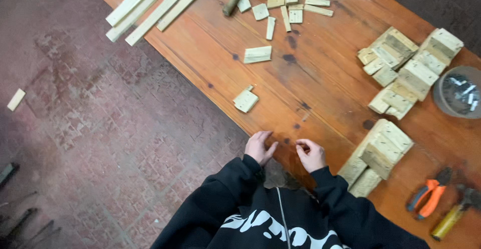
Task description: The person assembles small wooden blocks into a rectangular frame on a workbench. They pick up nails from a container, position them on the wood, and hammer them in to secure the pieces together.
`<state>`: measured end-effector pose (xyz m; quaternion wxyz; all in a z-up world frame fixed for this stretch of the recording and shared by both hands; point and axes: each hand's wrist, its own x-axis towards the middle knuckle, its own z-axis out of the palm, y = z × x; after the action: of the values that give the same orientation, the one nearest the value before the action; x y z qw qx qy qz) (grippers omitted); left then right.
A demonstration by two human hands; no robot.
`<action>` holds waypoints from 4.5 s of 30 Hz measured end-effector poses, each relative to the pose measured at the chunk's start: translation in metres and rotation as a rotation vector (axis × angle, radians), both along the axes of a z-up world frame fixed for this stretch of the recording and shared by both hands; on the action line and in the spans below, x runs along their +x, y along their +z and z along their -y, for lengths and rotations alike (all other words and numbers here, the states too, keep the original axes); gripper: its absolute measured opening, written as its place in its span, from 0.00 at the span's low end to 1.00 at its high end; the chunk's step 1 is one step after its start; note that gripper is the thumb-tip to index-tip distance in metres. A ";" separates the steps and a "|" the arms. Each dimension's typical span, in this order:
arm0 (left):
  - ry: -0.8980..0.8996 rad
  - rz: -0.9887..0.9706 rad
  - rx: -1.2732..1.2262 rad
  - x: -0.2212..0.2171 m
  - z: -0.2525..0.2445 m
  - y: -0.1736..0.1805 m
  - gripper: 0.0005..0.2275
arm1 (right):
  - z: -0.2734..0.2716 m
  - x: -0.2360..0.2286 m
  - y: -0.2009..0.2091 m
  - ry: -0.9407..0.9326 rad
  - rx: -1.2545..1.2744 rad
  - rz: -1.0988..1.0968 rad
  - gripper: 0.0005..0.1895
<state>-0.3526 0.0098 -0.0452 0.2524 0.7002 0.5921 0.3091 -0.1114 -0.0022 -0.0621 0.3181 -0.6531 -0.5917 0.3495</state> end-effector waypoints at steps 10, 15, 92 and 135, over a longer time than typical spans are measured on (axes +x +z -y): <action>0.310 0.246 -0.181 -0.093 -0.044 -0.016 0.21 | -0.080 -0.103 0.006 0.107 -0.054 -0.016 0.08; 0.489 0.528 -0.438 -0.100 -0.072 -0.006 0.29 | -0.140 -0.125 -0.022 0.234 0.064 0.022 0.23; -0.197 0.549 -0.544 0.053 -0.059 -0.051 0.13 | 0.037 0.019 0.018 -0.350 0.011 -0.369 0.40; -0.555 -0.023 -0.055 0.260 0.016 -0.028 0.23 | 0.145 0.200 -0.009 -0.507 0.111 0.057 0.25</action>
<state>-0.0927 -0.0064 -0.0728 0.3396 0.8319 0.3885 0.2040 0.0890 -0.1469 -0.0710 0.4140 -0.7717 -0.4360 0.2072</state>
